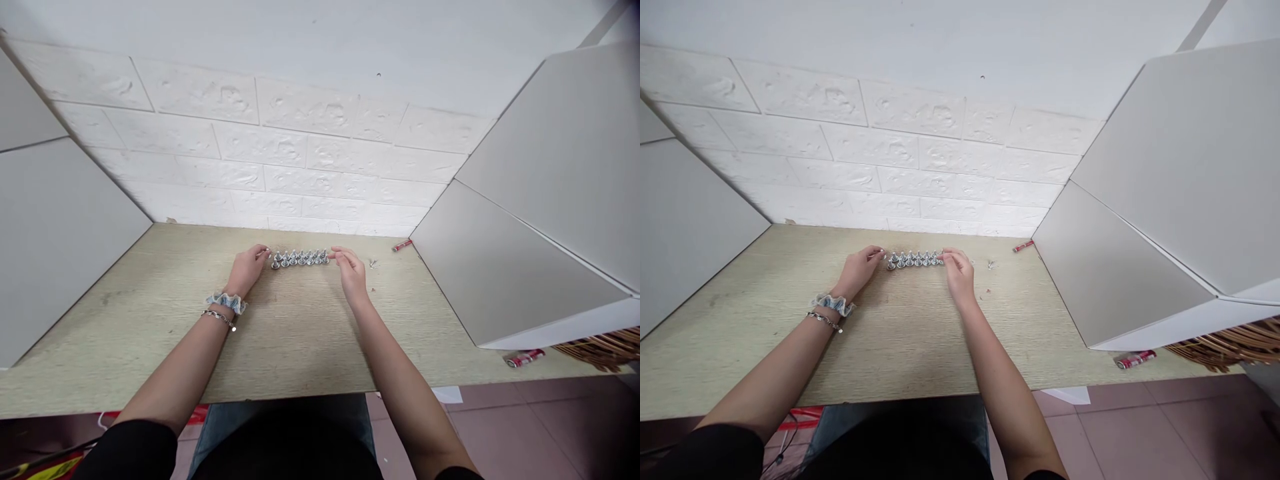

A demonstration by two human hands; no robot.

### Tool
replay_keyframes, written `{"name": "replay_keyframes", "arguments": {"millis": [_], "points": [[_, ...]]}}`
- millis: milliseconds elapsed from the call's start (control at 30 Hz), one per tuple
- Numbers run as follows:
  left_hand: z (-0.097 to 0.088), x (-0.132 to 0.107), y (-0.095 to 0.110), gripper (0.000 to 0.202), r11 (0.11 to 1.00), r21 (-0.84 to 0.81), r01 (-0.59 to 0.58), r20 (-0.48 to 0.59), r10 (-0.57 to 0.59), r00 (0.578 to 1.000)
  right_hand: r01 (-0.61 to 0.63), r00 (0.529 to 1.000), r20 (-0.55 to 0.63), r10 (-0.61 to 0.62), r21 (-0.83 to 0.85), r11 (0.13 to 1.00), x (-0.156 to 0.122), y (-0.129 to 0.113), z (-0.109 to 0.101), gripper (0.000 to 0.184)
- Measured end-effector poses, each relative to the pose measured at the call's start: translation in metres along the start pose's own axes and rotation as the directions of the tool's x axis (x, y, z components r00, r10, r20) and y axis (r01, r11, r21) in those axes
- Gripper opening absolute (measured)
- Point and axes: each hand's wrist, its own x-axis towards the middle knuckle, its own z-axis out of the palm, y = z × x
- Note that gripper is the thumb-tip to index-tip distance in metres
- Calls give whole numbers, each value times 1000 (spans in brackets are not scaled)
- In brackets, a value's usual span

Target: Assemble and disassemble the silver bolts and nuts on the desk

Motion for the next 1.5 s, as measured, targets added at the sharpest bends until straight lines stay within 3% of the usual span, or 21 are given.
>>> {"name": "replay_keyframes", "arguments": {"millis": [167,400,533,600,700,800,967,1133,1200,1300,1400,1500], "points": [[4,5,-7,23,987,106,-120,-25,124,992,-42,990,-133,42,-2,999,11,3,-11,27],[9,8,-12,25,984,147,-101,40,96,995,11,929,-365,-58,-128,992,25,4,-35,28],[10,8,-12,26,987,134,-88,45,82,996,-72,889,-455,-56,-260,963,35,9,-59,35],[9,8,-10,26,991,113,-68,32,65,997,-140,888,-455,-62,-398,907,38,15,-72,38],[7,6,-6,29,997,76,-30,-31,33,999,-233,917,-394,-57,-647,726,40,27,-87,40],[3,3,1,31,999,39,-15,-144,21,989,-260,953,-302,23,-779,570,38,40,-91,40],[-6,-5,18,29,998,-36,-59,-301,45,953,-266,964,-238,119,-832,487,36,47,-85,32],[-8,-15,32,28,982,-49,-181,-362,152,920,-292,956,-252,149,-850,439,37,40,-84,26],[-7,-18,35,28,976,-54,-212,-365,178,914,-260,966,-231,120,-842,473,38,36,-82,24],[-4,-23,40,28,966,-68,-248,-286,219,933,-139,987,-156,33,-739,659,35,28,-66,19],[1,-32,47,30,947,-112,-302,-53,298,953,-5,1000,4,8,-492,871,23,16,-37,21],[8,-42,54,32,916,-212,-340,184,379,907,110,960,279,-13,-336,935,2,2,-7,19]]}}
